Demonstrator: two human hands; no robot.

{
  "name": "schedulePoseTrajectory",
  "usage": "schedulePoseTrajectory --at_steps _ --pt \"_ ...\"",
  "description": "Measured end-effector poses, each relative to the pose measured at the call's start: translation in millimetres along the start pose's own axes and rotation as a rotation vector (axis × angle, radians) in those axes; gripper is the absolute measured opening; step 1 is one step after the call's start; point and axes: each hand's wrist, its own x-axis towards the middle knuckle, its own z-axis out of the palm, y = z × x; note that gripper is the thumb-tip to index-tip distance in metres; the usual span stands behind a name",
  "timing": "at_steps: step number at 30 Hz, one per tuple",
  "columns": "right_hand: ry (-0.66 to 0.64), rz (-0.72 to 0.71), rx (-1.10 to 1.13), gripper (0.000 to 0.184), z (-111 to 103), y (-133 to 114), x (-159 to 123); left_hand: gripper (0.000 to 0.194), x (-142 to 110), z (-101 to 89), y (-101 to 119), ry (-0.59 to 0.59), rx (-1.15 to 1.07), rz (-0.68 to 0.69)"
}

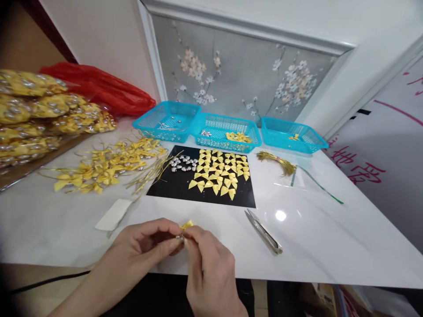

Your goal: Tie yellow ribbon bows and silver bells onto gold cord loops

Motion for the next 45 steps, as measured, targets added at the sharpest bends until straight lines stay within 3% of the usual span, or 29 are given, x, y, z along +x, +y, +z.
schedulePoseTrajectory --at_steps 4,8,10,16,23,27,33,37,41,45 --pt "0.01 -0.108 -0.134 0.023 0.4 2.7 -2.6 0.01 -0.3 7.0 -4.1 -0.007 0.15 0.1" --pt "0.117 -0.301 -0.204 0.031 -0.9 2.9 1.2 0.009 -0.2 6.6 -6.3 -0.002 0.201 0.074" --pt "0.188 -0.255 -0.107 0.028 -1.9 0.2 1.1 0.01 0.1 2.8 -6.9 0.032 0.263 0.057" --pt "0.226 0.143 0.438 0.017 -4.2 -17.9 1.2 0.013 5.6 -4.7 -9.3 0.059 0.57 0.127" --pt "0.162 0.158 0.606 0.016 -7.4 -22.9 6.2 0.015 8.9 2.4 -15.1 0.042 0.715 0.209" --pt "0.122 0.235 0.748 0.015 -7.4 -21.4 2.3 0.015 6.7 2.5 -19.5 0.032 0.682 0.225" --pt "0.106 0.319 0.875 0.014 -16.9 -22.5 6.1 0.013 2.8 2.1 -15.1 -0.072 0.595 0.262" --pt "0.113 0.283 0.908 0.012 -27.0 -22.7 11.0 0.013 -0.2 1.4 -10.4 -0.056 0.372 0.279" --pt "0.14 0.209 0.882 0.012 -29.9 -25.4 10.5 0.009 -2.5 -0.7 -5.0 -0.028 0.167 0.183" --pt "0.218 0.176 0.752 0.008 -26.6 -35.9 5.1 0.007 -5.3 -2.1 -0.2 0.009 0.096 0.125"
